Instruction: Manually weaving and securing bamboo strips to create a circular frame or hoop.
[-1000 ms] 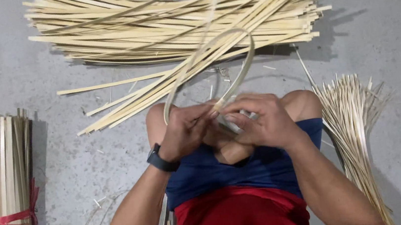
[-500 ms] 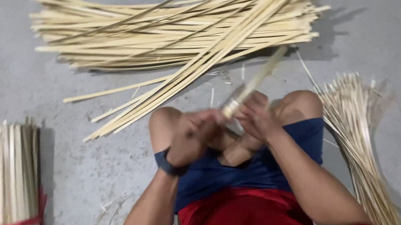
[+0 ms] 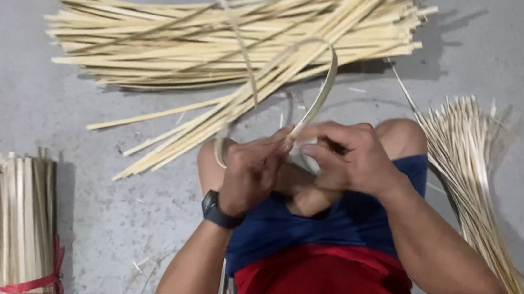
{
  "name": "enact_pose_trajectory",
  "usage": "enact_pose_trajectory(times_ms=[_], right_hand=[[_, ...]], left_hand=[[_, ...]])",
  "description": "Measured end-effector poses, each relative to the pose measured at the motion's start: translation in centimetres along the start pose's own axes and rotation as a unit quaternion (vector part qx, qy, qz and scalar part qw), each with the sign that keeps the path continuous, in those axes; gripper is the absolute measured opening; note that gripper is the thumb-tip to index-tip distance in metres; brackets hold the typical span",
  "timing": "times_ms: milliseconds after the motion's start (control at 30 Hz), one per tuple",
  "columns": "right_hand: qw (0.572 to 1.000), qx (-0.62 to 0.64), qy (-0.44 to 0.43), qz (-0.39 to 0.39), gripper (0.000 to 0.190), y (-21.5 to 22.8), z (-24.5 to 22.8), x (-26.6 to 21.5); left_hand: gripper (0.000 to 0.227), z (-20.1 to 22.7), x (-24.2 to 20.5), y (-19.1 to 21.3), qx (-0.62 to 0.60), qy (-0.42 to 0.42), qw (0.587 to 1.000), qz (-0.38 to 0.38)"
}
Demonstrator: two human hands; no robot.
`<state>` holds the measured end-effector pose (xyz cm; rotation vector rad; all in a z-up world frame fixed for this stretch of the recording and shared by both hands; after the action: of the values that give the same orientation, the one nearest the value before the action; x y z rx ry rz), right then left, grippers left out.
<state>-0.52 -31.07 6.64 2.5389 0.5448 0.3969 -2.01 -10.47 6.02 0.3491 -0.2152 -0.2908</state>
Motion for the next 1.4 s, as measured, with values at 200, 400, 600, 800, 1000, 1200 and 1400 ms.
enact_pose_trajectory(times_ms=[200,400,600,800,1000,1200,1400], right_hand=[[0.966,-0.084,0.229,0.082,0.015,-1.4,1.2,-0.2],[0.725,0.670,-0.159,-0.031,0.025,-14.5,9.3,-0.4],[0.651,0.732,-0.147,-0.136,0.037,-15.4,0.2,4.2],[0.954,0.295,-0.014,-0.042,0.014,-16.1,7.5,3.4],[0.983,0.009,0.181,-0.026,0.011,-11.0,5.3,3.4],[0.957,0.289,-0.021,-0.004,0.003,-5.7,5.6,0.2],[0.984,0.156,-0.079,0.028,0.006,-5.3,3.6,0.4]], left_hand=[[0.012,-8.5,-1.8,-3.2,0.018,0.039,0.995,0.086],[0.026,-5.6,-3.0,-1.0,-0.200,0.130,0.953,0.185],[0.036,1.7,-2.5,2.1,0.367,-0.096,0.866,0.325],[0.034,-7.3,-5.7,4.9,-0.243,0.267,0.911,0.199],[0.019,-15.9,-5.4,0.0,-0.389,0.365,0.845,-0.027],[0.025,-10.7,-3.4,-0.2,-0.193,0.261,0.939,0.111],[0.019,-12.0,-3.2,-2.9,-0.393,0.291,0.865,0.116]])
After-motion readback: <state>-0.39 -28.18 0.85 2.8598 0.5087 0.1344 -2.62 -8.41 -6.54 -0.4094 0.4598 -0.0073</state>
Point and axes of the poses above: each hand's wrist, its own x-axis towards the middle knuckle, its own y-axis out of the back of the hand, z = x × y, the point moved 1 cm from there along x, towards the middle knuckle, and after that the axes turned 3 degrees about -z, right-handed, at the moved point
